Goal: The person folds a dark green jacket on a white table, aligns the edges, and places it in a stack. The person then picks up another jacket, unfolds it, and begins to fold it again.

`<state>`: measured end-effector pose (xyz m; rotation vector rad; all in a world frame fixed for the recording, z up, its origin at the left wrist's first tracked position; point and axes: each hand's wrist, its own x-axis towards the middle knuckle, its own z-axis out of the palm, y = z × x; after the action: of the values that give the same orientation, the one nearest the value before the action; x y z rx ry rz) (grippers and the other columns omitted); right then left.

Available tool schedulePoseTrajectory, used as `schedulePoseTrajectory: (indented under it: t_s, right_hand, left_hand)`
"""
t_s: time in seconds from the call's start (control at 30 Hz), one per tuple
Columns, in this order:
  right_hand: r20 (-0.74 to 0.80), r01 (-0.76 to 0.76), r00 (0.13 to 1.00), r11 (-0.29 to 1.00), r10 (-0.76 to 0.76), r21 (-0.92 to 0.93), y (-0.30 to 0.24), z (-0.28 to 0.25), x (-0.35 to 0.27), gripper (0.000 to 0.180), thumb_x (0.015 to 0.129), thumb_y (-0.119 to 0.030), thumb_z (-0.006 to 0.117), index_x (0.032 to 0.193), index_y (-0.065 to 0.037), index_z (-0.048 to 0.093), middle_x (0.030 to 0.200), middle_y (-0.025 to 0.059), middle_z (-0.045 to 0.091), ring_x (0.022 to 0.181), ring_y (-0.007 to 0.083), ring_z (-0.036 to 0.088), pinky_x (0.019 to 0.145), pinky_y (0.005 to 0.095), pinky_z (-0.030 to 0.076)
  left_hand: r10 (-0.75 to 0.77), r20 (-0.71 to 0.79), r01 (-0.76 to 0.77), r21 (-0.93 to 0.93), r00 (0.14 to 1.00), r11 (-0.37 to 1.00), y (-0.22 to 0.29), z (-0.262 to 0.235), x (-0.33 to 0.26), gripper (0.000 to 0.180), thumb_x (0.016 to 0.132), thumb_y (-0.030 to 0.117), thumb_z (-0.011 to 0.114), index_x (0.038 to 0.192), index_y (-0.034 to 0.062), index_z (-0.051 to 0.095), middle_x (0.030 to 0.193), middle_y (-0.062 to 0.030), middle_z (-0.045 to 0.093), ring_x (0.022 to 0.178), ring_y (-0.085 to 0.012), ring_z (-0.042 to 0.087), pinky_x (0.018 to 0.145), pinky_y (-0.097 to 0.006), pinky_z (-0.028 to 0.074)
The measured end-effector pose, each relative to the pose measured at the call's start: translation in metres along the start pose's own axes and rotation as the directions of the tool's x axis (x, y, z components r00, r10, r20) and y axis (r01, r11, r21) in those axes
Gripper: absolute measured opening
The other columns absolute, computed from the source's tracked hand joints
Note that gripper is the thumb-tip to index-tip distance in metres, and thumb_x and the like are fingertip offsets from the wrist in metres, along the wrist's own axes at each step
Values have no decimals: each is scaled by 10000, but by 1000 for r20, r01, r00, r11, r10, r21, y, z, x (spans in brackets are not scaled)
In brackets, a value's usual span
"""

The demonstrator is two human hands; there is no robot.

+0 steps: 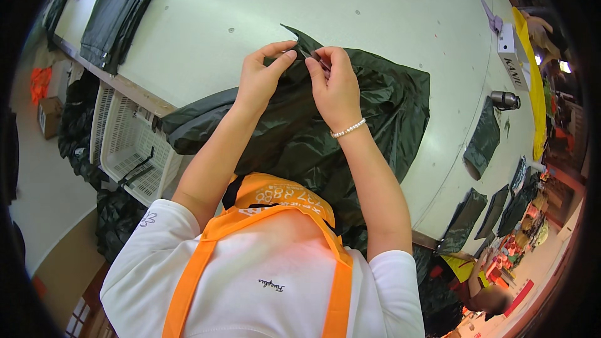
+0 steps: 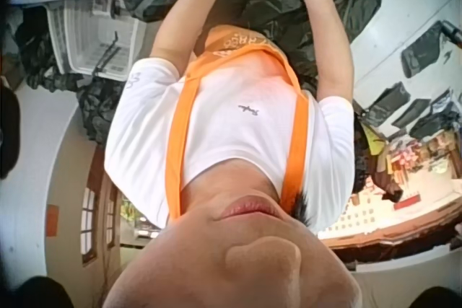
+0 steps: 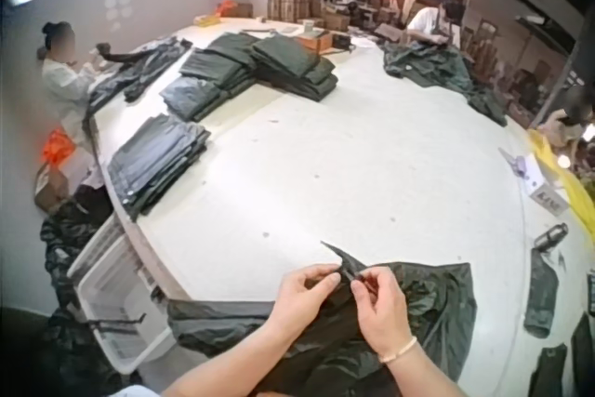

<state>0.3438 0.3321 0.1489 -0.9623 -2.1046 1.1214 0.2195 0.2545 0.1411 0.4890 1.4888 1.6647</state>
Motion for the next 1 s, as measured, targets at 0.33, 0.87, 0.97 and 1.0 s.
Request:
schedulePoseTrajectory:
  t_s: [0.33, 0.87, 0.97, 1.0]
  right_hand:
    - [-119, 102, 986, 984, -120, -148, -5, 13, 1, 241, 848, -173, 660, 986, -29, 524, 941, 104, 579, 794, 239, 629, 670, 314, 514]
    - [-167, 86, 981, 993, -100, -86, -8, 21, 2, 215, 858, -162, 652, 953, -16, 527, 897, 110, 598, 769, 221, 627, 660, 305, 510]
    - [-155, 31, 987, 1000, -30, 4, -10, 19, 3, 205, 863, -158, 652, 944, -12, 534, 874, 111, 616, 765, 191, 631, 661, 290, 507]
    - [-150, 27, 988, 1000, -27, -6, -11, 19, 3, 202, 864, -156, 651, 941, -10, 535, 868, 111, 619, 763, 183, 631, 660, 285, 506]
  left_hand:
    - [-82, 45, 90, -224, 996, 970, -4, 0, 3, 209, 837, 70, 640, 1015, -39, 647, 935, -72, 643, 865, -111, 577, 781, -238, 451]
    - [-242, 135, 277, -460, 961, 843, 0, -3, 6, 226, 835, 48, 638, 1047, -27, 621, 961, -86, 638, 912, -137, 575, 807, -264, 449]
    - [-236, 124, 266, -448, 964, 853, 0, -2, 6, 228, 832, 47, 643, 1047, -26, 622, 960, -83, 639, 911, -134, 575, 808, -263, 449]
    - [-237, 119, 265, -445, 964, 856, 0, -2, 5, 229, 831, 46, 644, 1047, -26, 622, 960, -82, 640, 911, -134, 575, 810, -263, 448]
